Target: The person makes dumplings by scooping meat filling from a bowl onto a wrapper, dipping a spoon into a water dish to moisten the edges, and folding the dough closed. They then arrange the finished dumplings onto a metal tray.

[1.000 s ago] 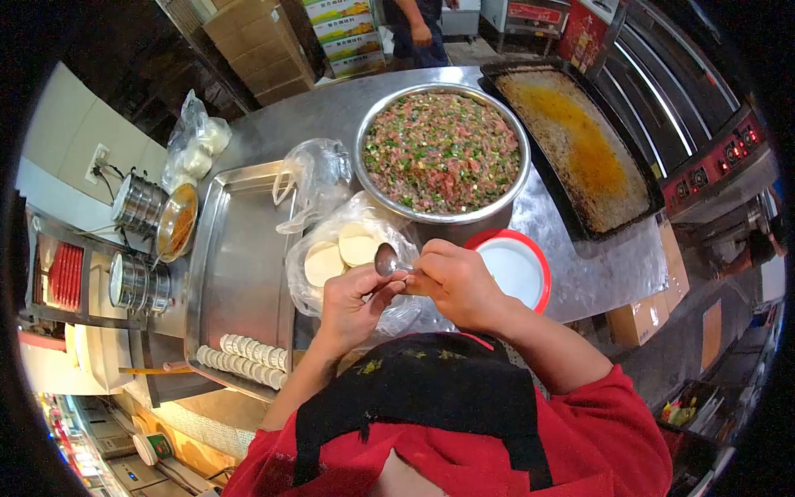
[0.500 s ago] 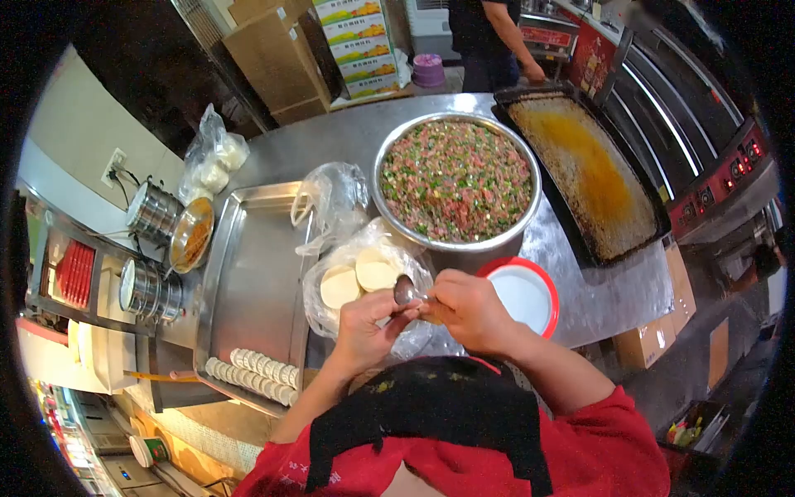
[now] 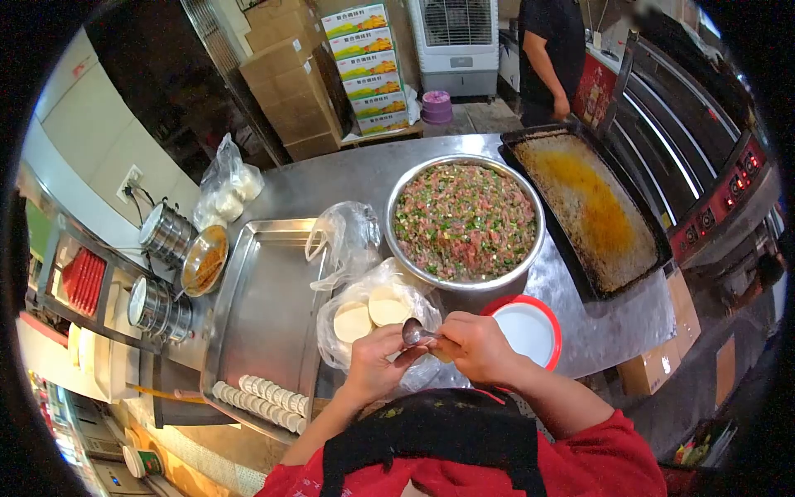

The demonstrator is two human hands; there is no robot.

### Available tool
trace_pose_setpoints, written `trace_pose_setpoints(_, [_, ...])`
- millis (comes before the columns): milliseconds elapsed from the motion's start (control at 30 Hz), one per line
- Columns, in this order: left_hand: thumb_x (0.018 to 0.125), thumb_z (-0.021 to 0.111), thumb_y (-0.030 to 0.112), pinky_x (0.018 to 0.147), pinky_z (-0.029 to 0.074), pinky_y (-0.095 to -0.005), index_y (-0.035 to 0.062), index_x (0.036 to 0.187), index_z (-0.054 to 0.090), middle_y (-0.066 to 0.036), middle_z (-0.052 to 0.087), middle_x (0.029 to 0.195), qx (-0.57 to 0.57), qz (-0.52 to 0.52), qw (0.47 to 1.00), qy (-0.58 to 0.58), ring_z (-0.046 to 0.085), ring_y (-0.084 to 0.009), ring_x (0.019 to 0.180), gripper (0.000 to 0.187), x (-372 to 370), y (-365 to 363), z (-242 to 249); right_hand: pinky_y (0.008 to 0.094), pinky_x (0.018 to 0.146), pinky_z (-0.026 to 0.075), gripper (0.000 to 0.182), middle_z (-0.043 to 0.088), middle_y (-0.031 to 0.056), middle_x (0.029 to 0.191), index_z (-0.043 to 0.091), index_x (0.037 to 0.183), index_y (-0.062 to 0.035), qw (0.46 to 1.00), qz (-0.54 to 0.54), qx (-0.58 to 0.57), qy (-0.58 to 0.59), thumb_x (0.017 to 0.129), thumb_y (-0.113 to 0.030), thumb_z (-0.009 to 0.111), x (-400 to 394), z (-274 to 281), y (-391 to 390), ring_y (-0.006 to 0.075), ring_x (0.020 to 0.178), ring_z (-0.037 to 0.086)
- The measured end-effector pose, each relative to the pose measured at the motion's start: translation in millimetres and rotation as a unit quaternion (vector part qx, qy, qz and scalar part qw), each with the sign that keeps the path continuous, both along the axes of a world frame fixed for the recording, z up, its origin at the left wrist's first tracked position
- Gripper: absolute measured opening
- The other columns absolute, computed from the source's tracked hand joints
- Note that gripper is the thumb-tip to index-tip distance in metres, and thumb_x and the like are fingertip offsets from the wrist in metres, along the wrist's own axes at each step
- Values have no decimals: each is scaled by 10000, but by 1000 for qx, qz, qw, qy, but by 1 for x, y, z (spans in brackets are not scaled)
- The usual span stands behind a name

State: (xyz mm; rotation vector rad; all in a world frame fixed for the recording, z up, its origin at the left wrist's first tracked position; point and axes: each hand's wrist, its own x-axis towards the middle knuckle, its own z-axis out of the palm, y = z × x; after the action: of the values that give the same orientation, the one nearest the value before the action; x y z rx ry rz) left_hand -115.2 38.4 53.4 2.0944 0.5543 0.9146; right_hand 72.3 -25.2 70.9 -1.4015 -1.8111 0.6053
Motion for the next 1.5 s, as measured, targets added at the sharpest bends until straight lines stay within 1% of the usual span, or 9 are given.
trace_pose_setpoints(67, [736,720,10,665,520,-296,73,957,698,-110,674,881,-7,42,999,-12,662,-218,788,231,-1,0,-2,386,586,441,74,542,140,720,617,813,-11,1000,0,-5,-1,796,-76,647,1,-1,0,314,669,562])
trace_pose_setpoints(233, [746,709,15,681,519,-307,50,947,688,-112,663,907,0,31,1000,-2,657,-245,797,205,-3,-2,-7,386,589,458,93,561,141,742,641,871,-20,999,-7,18,41,805,-86,636,-7,1,1,324,687,575])
trace_pose_setpoints(533, [739,709,-12,677,517,-285,56,953,695,-117,658,870,10,63,998,-16,656,-222,787,225,-5,-8,-1,384,574,463,118,583,133,726,651,902,-25,1000,8,7,-6,803,-90,652,-8,2,0,307,664,589])
trace_pose_setpoints(700, [734,707,-22,678,515,-287,52,950,693,-116,659,898,4,82,995,-48,654,-224,790,229,-3,-10,3,391,541,451,92,586,140,718,638,847,-13,996,-24,67,55,782,-69,670,-17,2,3,304,639,587])
trace_pose_setpoints(900, [728,702,-40,708,507,-277,39,938,692,-100,657,929,33,74,997,-10,649,-214,802,224,-5,-12,3,390,534,447,61,592,132,695,630,806,-18,999,-9,32,13,785,-68,658,-16,6,4,307,617,582])
trace_pose_setpoints(1033, [705,696,-73,713,508,-283,23,946,681,-115,660,906,15,160,985,-58,648,-217,802,260,-1,-15,9,386,517,422,148,554,145,641,592,716,-20,997,-46,55,19,796,-120,666,-19,11,6,324,599,563])
trace_pose_setpoints(1133, [701,679,-94,698,516,-287,12,964,674,-133,667,906,46,150,984,-82,660,-240,790,284,-2,-15,9,375,555,458,94,593,150,697,640,830,-20,998,-36,38,27,788,-100,666,-20,19,3,320,651,597])
trace_pose_setpoints(1200, [724,683,-88,695,490,-270,14,931,678,-106,671,863,15,137,986,-90,644,-194,777,231,-4,-15,8,367,568,469,113,610,150,721,654,883,-25,998,-24,50,31,787,-84,663,-20,19,4,307,667,611])
trace_pose_setpoints(1500, [738,660,-97,705,471,-261,28,982,661,-85,639,831,29,142,984,-100,621,-190,765,274,-4,-19,13,356,561,464,94,600,116,632,620,742,-19,999,-32,11,28,792,-82,668,-25,29,1,274,613,598])
